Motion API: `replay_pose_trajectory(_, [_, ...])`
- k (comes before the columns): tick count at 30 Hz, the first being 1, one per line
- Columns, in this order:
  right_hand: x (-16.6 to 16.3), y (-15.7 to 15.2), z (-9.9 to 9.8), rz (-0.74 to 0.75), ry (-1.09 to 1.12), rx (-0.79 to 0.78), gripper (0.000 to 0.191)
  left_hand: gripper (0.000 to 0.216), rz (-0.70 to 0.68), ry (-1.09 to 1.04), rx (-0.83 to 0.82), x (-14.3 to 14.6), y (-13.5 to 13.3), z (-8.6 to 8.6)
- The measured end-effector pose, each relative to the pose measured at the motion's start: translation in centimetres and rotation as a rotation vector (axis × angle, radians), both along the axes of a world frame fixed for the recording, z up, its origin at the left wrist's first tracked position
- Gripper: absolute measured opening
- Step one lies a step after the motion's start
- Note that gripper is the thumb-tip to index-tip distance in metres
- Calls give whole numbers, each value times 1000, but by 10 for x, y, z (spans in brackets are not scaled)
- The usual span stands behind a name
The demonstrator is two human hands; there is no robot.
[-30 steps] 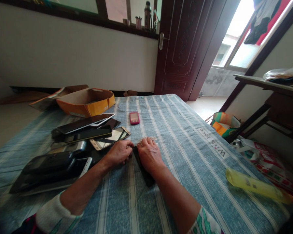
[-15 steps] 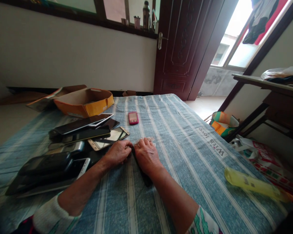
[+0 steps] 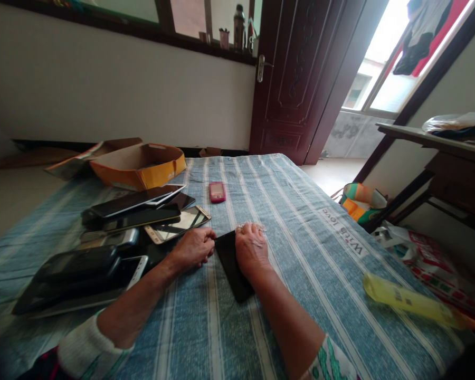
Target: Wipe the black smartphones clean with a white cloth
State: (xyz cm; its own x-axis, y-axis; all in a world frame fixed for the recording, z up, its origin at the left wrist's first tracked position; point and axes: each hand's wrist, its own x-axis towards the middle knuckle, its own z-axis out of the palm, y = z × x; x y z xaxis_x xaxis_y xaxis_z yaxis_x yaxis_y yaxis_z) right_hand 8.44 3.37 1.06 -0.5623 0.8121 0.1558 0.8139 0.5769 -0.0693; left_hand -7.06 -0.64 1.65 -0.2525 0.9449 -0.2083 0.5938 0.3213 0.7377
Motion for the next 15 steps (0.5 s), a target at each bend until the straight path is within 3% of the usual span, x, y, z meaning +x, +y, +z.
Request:
replay_pose_trajectory(7, [-1,-1,0,76,16,39,32,19,-12,15,12,0,0,-2])
replay_pose_trajectory(15, [-1,1,-1,54,13,35,30,20,-24,33,17,0,0,-1])
